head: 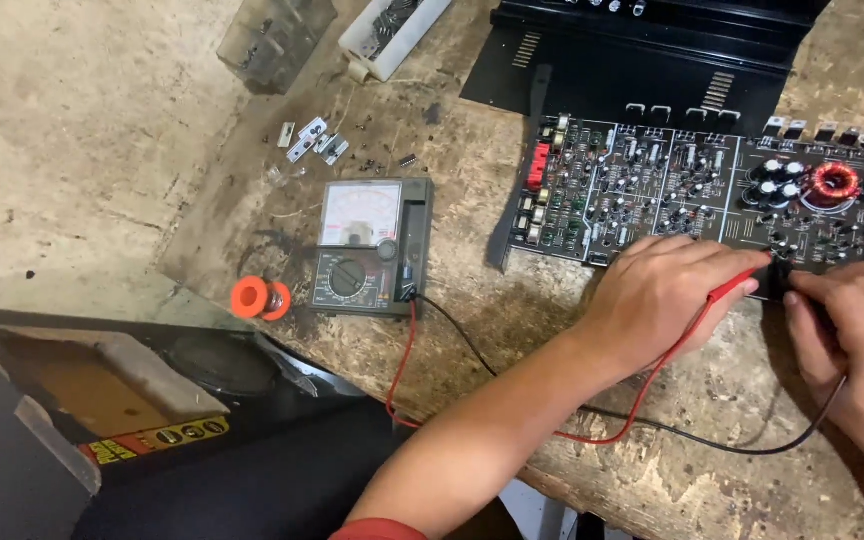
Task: The person uses a multimeter to test various points on a circuit board. They hold the board with one hand while moving the multimeter probes with the other to different components and connection points across the board's surface.
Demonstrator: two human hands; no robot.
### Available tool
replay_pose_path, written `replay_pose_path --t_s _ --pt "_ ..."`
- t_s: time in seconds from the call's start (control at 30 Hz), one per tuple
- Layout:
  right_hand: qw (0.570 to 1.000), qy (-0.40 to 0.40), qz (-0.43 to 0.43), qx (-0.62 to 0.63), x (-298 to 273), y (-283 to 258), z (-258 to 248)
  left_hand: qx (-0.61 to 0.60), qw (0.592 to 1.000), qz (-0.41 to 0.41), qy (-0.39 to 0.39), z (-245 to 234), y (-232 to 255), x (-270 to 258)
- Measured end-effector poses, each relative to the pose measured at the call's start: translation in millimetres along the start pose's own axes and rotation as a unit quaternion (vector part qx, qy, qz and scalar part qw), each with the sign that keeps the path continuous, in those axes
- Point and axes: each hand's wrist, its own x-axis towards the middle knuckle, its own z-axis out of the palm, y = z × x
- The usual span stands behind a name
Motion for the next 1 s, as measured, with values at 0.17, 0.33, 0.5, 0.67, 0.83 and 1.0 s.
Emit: replay_pose_path --t_s 0.17,0.33,0.5,0.67,0.83,1.0 --pt "1.0 -0.001 0.005 0.0 -0.7 -0.4 0.3 -0.002 1.0 -0.005 -0.001 1.1 1.4 0.4" --pt "1.0 0.005 0.004 0.015 -0.5 -0.5 1.0 -0.007 1.0 -0.015 -0.008 -0.7 2.0 0.3" --pt "0.999 0.008 0.004 0.031 -3.7 3.6 4.7 -0.009 1.0 -0.017 0.002 -1.2 2.1 -0.2" --pt "1.0 0.006 0.011 0.013 -2.7 0.9 4.9 -0.014 1.0 -0.014 -0.004 -3.6 2.5 0.5" --pt "0.99 0.02 -0.016 -0.139 10.3 -10.8 -10.9 -0.008 1.0 -0.01 -0.003 -15.1 6.9 3.9" --pt "0.991 0.037 -0.053 -0.114 19.2 -16.2 -19.0 -0.039 0.999 0.01 -0.001 -18.7 11.4 9.8"
